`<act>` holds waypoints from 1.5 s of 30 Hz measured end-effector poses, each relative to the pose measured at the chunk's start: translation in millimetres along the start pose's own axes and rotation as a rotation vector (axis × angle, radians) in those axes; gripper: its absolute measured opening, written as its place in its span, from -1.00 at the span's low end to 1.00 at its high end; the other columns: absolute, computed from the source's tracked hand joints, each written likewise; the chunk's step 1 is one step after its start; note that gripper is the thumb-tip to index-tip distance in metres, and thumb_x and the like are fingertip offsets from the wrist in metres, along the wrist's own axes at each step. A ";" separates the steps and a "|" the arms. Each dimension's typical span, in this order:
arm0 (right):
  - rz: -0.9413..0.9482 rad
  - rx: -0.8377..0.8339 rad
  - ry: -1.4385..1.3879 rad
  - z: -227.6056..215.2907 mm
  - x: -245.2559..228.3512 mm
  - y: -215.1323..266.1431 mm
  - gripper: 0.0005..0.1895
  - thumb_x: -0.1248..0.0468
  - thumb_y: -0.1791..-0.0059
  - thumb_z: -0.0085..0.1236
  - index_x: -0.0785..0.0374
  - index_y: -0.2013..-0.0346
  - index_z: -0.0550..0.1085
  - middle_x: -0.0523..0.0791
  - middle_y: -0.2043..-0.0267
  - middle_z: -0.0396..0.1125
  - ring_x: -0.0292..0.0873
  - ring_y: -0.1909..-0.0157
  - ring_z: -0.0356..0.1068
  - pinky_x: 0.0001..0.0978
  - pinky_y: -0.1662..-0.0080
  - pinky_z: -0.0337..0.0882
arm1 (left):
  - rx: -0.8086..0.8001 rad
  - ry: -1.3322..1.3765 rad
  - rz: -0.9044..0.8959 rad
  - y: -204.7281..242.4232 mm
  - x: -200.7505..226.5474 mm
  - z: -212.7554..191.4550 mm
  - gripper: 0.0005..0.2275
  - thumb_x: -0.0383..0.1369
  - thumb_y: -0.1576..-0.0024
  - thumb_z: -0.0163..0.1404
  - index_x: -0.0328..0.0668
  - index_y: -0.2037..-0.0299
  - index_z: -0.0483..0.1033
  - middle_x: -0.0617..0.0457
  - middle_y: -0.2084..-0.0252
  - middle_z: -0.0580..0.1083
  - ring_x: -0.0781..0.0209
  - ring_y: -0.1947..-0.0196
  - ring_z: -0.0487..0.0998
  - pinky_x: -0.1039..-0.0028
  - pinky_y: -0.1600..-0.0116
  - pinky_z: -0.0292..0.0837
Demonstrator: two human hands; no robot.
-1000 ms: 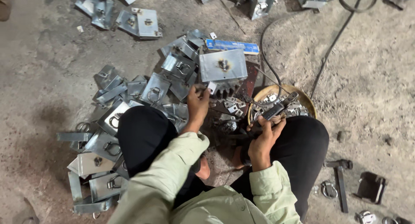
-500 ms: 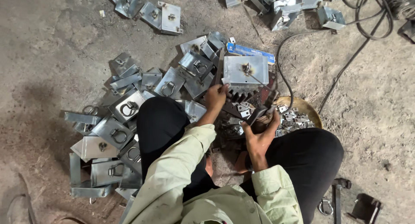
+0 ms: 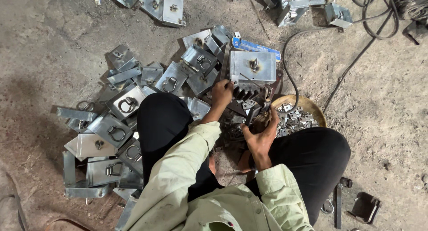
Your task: The person sits on the floor and uses a handheld welding tool to attach small metal pieces to square metal plates. They pick up a plate, weld a component onto it, and then place the finished unit into a pile. The process is repeated continuously with multiple plates and small metal parts.
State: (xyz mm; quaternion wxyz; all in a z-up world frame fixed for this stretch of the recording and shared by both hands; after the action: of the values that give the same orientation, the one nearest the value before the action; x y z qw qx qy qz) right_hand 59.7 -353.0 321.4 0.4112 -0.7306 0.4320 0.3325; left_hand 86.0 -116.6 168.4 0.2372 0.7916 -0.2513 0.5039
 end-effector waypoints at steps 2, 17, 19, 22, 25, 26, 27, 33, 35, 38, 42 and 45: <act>0.006 -0.003 -0.002 1.2 0.8 -0.4 0.09 0.26 0.31 0.48 0.38 -0.42 0.12 0.12 -0.25 0.20 0.05 -0.21 0.33 -0.13 -0.21 0.40 | 0.016 -0.026 -0.003 -0.4 -2.2 0.0 -0.76 -0.20 -0.15 0.03 -0.22 0.31 0.62 -0.21 0.50 0.54 -0.17 0.43 0.62 0.14 0.26 0.47; 0.070 0.014 -0.065 -4.2 1.3 -4.5 0.06 0.28 0.30 0.47 0.35 -0.39 0.11 0.11 -0.18 0.24 0.00 -0.10 0.39 -0.16 -0.12 0.48 | 0.098 0.051 0.101 -0.6 -17.3 5.4 -0.83 -0.33 -0.17 -0.01 -0.20 0.24 0.63 -0.17 0.27 0.61 -0.11 0.25 0.64 0.18 0.16 0.48; 0.020 0.021 -0.035 -5.8 -3.1 -4.3 0.07 0.30 0.30 0.48 0.35 -0.41 0.11 0.13 -0.21 0.23 0.03 -0.13 0.36 -0.12 -0.15 0.45 | 0.117 -0.025 0.040 2.9 -17.0 7.0 -0.82 -0.29 -0.16 0.05 -0.21 0.22 0.63 -0.24 0.28 0.59 -0.23 0.23 0.61 0.13 0.16 0.47; 0.033 0.012 -0.047 -4.7 -5.4 -5.3 0.08 0.29 0.31 0.47 0.35 -0.41 0.11 0.12 -0.22 0.23 0.05 -0.16 0.36 -0.11 -0.18 0.43 | 0.068 -0.050 -0.105 1.8 -23.8 7.5 -0.81 -0.26 -0.15 0.03 -0.16 0.20 0.63 -0.25 0.33 0.58 -0.24 0.24 0.64 0.12 0.11 0.48; 0.157 -0.015 -0.129 -2.3 1.3 -4.1 0.06 0.26 0.31 0.44 0.33 -0.40 0.11 0.08 -0.21 0.25 -0.01 -0.13 0.39 -0.18 -0.16 0.46 | 0.131 -0.079 0.024 0.8 -14.7 2.0 -0.81 -0.27 -0.12 0.06 -0.17 0.24 0.65 -0.24 0.30 0.59 -0.27 0.21 0.61 0.11 0.11 0.48; 0.121 -0.009 -0.107 -2.5 -1.6 -4.4 0.06 0.27 0.30 0.44 0.34 -0.41 0.12 0.09 -0.23 0.24 0.01 -0.17 0.37 -0.18 -0.19 0.44 | 0.124 -0.086 0.031 -0.6 -15.5 3.0 -0.81 -0.26 -0.12 0.06 -0.17 0.24 0.65 -0.24 0.29 0.59 -0.28 0.21 0.61 0.11 0.10 0.48; 0.086 -0.007 -0.085 -3.1 -3.9 -3.5 0.06 0.28 0.29 0.45 0.35 -0.42 0.13 0.10 -0.25 0.22 0.02 -0.21 0.34 -0.17 -0.22 0.41 | 0.116 -0.092 0.036 -1.5 -16.9 4.2 -0.81 -0.25 -0.12 0.07 -0.17 0.24 0.65 -0.24 0.29 0.59 -0.28 0.20 0.61 0.10 0.09 0.47; 0.018 0.003 -0.012 -1.5 -6.4 -2.5 0.07 0.30 0.30 0.50 0.37 -0.41 0.14 0.11 -0.26 0.23 0.02 -0.22 0.32 -0.18 -0.23 0.39 | 0.102 -0.084 0.001 -2.6 -21.6 7.8 -0.80 -0.24 -0.13 0.07 -0.18 0.23 0.66 -0.25 0.29 0.59 -0.29 0.19 0.60 0.10 0.09 0.47; 0.074 -0.007 -0.059 -0.6 -3.2 -2.3 0.07 0.27 0.31 0.50 0.36 -0.40 0.14 0.10 -0.24 0.24 0.01 -0.20 0.34 -0.18 -0.21 0.40 | 0.106 -0.082 -0.005 -0.9 -17.0 6.5 -0.79 -0.24 -0.13 0.07 -0.18 0.23 0.66 -0.25 0.30 0.58 -0.28 0.21 0.61 0.11 0.11 0.48; 0.193 -0.035 -0.125 2.7 5.0 -3.2 0.08 0.22 0.32 0.47 0.34 -0.40 0.12 0.08 -0.21 0.25 0.00 -0.14 0.38 -0.18 -0.16 0.46 | 0.079 -0.086 -0.054 2.3 -8.3 2.4 -0.78 -0.23 -0.15 0.06 -0.19 0.21 0.65 -0.23 0.35 0.59 -0.22 0.27 0.63 0.13 0.16 0.48; 0.040 -0.026 -0.010 1.1 0.1 -2.8 0.09 0.25 0.30 0.50 0.38 -0.42 0.13 0.15 -0.31 0.19 0.11 -0.28 0.30 -0.06 -0.26 0.39 | 0.036 -0.055 -0.129 7.6 -3.8 -1.2 -0.78 -0.22 -0.16 0.04 -0.18 0.19 0.65 -0.19 0.41 0.60 -0.13 0.36 0.66 0.17 0.20 0.48; 0.024 -0.028 0.005 2.3 3.7 -1.6 0.09 0.23 0.29 0.50 0.38 -0.43 0.13 0.15 -0.31 0.19 0.12 -0.29 0.30 -0.06 -0.27 0.38 | 0.043 -0.069 -0.113 6.1 -1.0 -2.7 -0.77 -0.22 -0.17 0.04 -0.18 0.20 0.65 -0.19 0.42 0.59 -0.14 0.36 0.65 0.17 0.20 0.48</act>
State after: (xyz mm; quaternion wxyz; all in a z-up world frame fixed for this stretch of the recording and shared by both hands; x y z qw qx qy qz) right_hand 62.4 -351.9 317.8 0.3956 -0.7318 0.4371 0.3419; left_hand 79.9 -119.4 169.2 0.2393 0.8263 -0.2035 0.4676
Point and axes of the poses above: each hand's wrist, its own y-axis away from the middle knuckle, its own z-axis out of the palm, x = y × z, the point moved 8 cm from there along -y, towards the middle knuckle
